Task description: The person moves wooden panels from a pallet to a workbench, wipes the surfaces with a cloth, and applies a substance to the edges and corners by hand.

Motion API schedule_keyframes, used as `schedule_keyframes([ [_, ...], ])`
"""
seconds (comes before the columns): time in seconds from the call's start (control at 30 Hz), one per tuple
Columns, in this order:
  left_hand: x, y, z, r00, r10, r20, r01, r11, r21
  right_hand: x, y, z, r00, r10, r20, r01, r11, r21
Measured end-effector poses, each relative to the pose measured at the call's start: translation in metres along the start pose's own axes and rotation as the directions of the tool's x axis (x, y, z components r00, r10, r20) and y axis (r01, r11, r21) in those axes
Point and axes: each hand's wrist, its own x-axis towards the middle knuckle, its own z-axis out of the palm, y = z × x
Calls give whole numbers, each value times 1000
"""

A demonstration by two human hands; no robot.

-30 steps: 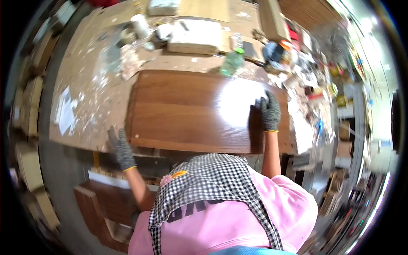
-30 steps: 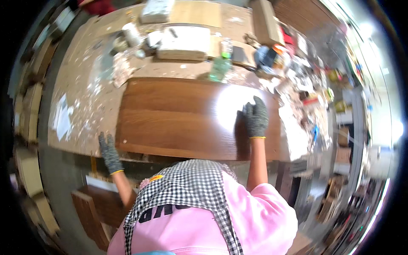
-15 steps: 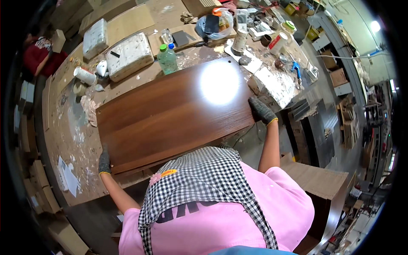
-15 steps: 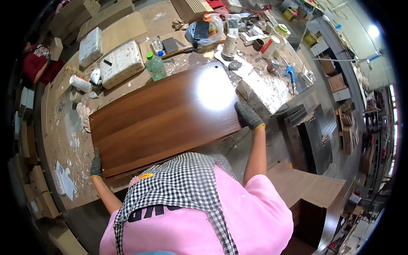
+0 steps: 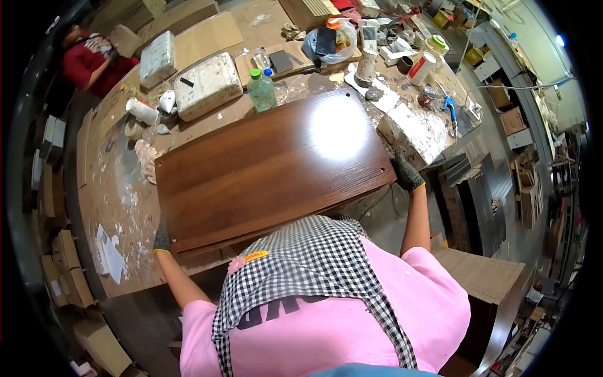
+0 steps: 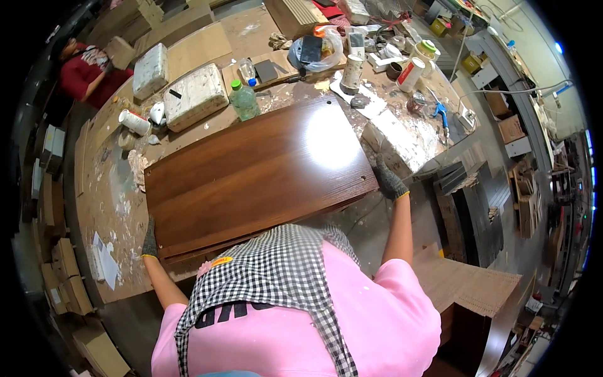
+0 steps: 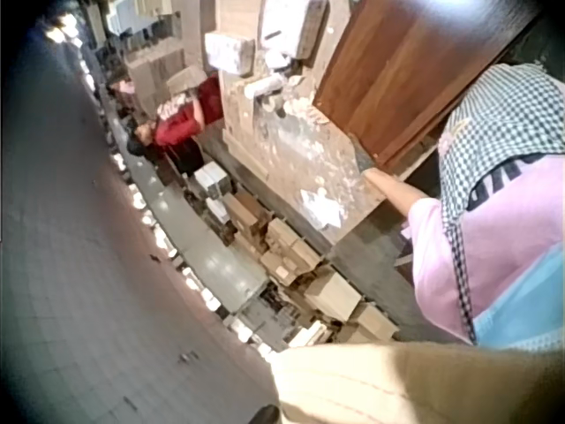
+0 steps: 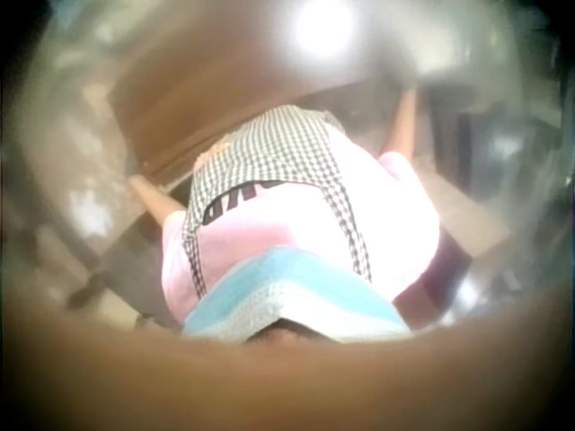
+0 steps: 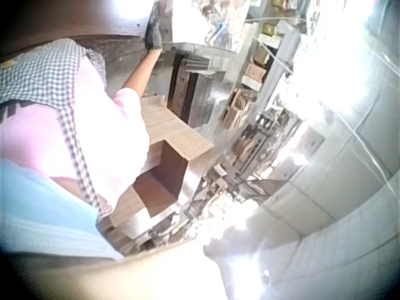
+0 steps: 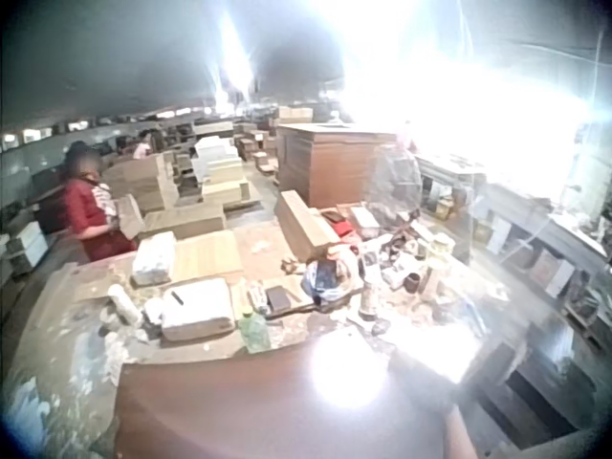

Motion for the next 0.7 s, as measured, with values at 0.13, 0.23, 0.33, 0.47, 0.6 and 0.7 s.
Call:
schedule_keyframes([
  [0.13, 4, -11, 0, 993, -34, -111, -16, 907, -421, -4, -5, 13, 977, -126, -172, 115, 991, -73],
  [0.23, 9, -13, -1, 992, -58, -109, -52, 604, -796, 2, -2, 13, 976, 209, -55, -130, 771, 623],
  [0.33, 0, -24, -13, 994, -57, -90, -78, 188, -979, 2, -94, -17, 918, 289, 271, -366, 355, 860],
  [0.47, -5, -29, 0, 994, -88, -61, -91, -402, -911, 10, -14, 1, 944, 254, 212, -306, 422, 853],
  [0.6, -16, -39, 26, 998, -15, -58, -58, -485, -873, 21, 27, -11, 917, 399, 16, -244, 529, 813],
  [0.7, -25, -59, 19, 992, 16, -121, -111, -299, -948, 30, -34, -24, 843, 537, 38, -313, 430, 847],
])
